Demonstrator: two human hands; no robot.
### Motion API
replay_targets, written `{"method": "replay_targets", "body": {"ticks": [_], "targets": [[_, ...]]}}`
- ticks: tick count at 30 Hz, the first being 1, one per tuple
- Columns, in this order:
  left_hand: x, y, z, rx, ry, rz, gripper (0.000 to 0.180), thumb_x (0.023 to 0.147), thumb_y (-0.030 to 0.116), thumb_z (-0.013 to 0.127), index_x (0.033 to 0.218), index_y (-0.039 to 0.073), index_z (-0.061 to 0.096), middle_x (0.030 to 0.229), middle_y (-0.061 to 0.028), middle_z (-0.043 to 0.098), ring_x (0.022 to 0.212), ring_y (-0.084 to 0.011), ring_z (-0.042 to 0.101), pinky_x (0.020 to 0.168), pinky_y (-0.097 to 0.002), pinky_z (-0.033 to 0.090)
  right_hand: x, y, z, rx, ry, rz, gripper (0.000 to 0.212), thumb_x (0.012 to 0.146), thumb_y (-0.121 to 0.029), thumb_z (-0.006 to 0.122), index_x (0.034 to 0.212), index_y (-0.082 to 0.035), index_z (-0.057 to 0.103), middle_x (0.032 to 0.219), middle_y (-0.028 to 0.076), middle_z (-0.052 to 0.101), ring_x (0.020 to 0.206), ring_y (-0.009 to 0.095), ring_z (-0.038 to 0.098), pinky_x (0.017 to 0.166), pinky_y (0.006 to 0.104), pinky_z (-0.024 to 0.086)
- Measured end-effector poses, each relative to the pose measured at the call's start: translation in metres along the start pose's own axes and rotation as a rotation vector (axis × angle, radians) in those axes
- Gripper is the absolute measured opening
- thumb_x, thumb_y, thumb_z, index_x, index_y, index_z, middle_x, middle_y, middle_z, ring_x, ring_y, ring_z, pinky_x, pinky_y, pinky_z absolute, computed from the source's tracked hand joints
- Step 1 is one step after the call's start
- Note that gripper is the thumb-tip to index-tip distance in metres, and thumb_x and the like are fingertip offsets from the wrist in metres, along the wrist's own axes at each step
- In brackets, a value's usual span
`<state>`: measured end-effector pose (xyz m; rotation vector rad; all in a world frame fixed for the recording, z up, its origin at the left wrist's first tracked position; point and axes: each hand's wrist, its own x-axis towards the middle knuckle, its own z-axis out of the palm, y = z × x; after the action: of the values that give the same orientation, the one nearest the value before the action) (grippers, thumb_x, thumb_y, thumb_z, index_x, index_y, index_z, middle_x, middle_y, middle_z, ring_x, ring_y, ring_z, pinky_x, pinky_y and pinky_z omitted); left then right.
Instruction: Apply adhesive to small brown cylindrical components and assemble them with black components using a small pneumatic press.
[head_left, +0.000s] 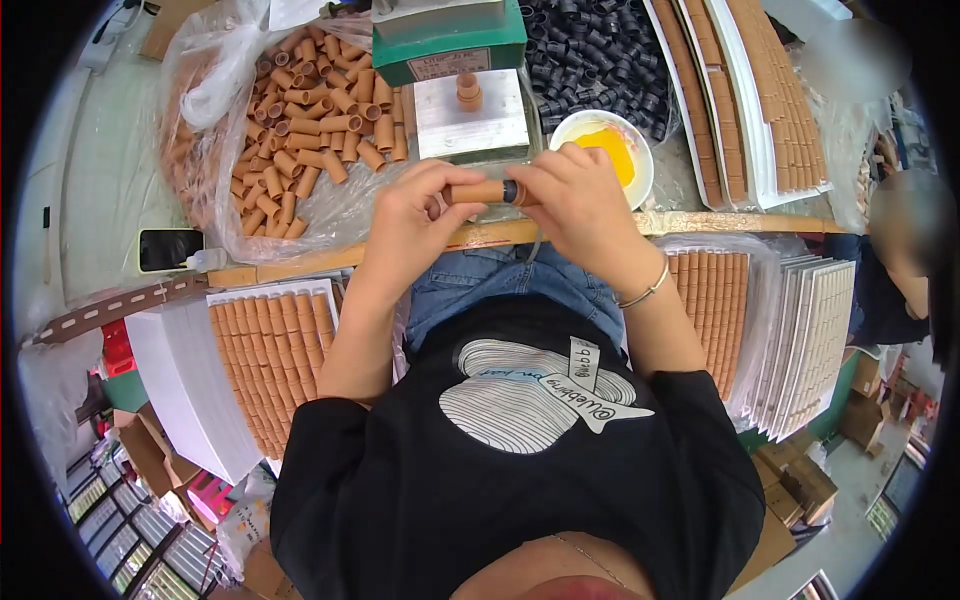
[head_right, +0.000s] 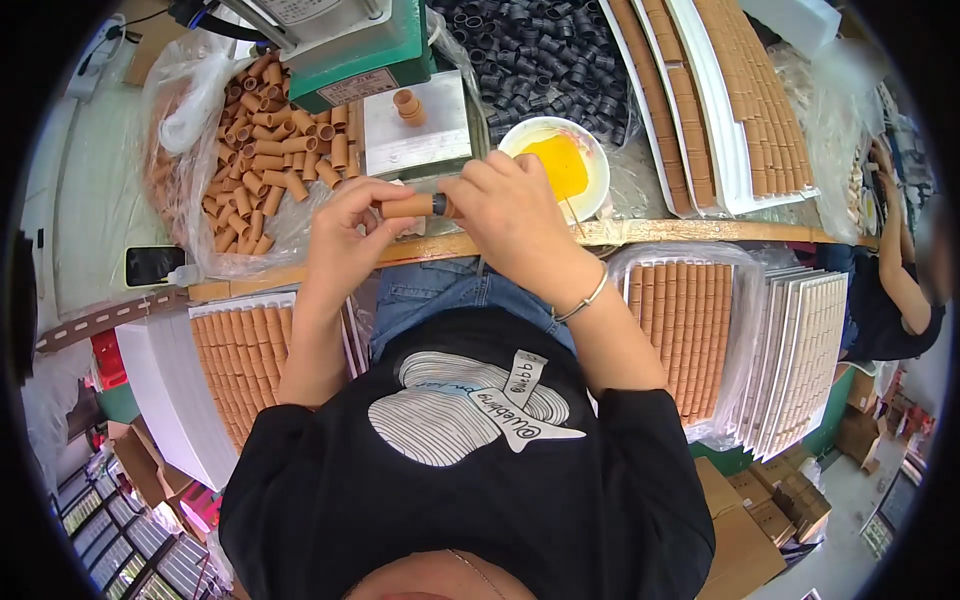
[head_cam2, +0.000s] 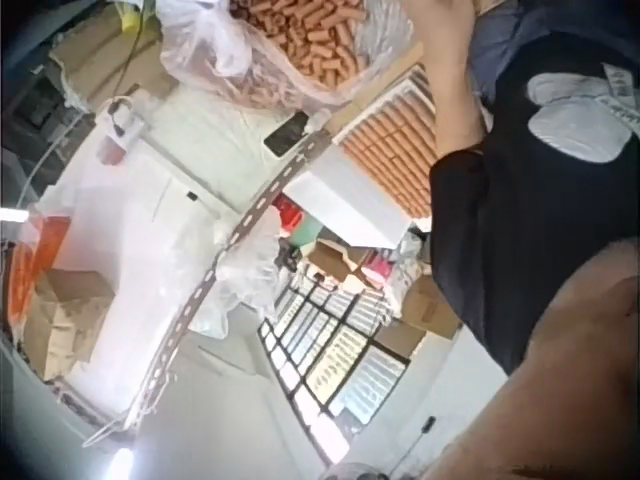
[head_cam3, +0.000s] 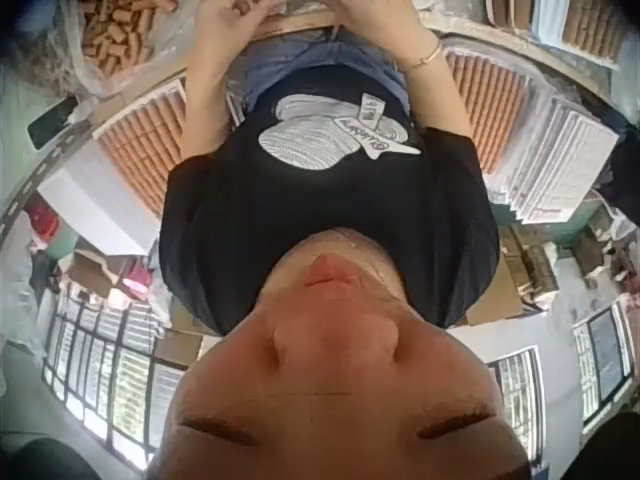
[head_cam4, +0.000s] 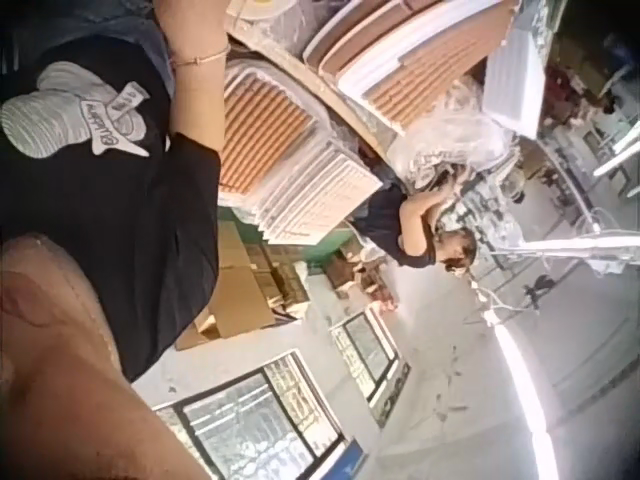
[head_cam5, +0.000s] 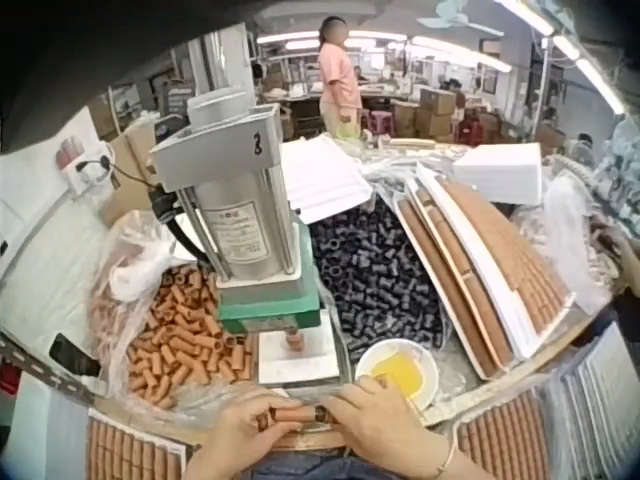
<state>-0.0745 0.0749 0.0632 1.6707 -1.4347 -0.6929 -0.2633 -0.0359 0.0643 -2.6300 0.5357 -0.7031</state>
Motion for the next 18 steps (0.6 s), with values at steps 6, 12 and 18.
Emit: {"method": "replay_targets", "body": {"ticks": [6,12,18], "targets": [[0.007,0.005,0.012,0.361,-0.095,0.34,0.035,0.072,0.0,0.076,0.105,0.006,0.065,0.09,-0.0046,0.065,0.071,-0.015,0.061,0.058,-0.0273,0.046,-0.007,-0.009,0.016,-0.167,-0.045,-0.009,0.025,0.07,-0.011,0.069,0.094,-0.01,0.064,0.084,0.002,0.054,0.084,0.022,0.053,0.071,0.0352,0.036],[0.047,-0.027,0.009,0.369,0.456,0.184,0.045,0.074,0.014,0.077,0.115,0.007,0.059,0.097,-0.01,0.067,0.079,-0.0272,0.064,0.069,-0.0343,0.049,0.012,0.016,0.017,0.099,0.076,0.218,0.023,0.071,-0.014,0.073,0.092,-0.01,0.065,0.085,0.005,0.062,0.084,0.025,0.057,0.072,0.0387,0.038],[0.087,-0.067,-0.006,0.259,0.243,0.061,0.038,0.078,0.012,0.072,0.109,-0.003,0.055,0.094,-0.0164,0.063,0.096,-0.0327,0.061,0.083,-0.0405,0.047,0.084,0.051,0.065,-0.027,0.18,0.257,0.026,0.068,-0.024,0.08,0.09,-0.016,0.066,0.088,0.005,0.064,0.089,0.028,0.058,0.075,0.0445,0.042]]}}
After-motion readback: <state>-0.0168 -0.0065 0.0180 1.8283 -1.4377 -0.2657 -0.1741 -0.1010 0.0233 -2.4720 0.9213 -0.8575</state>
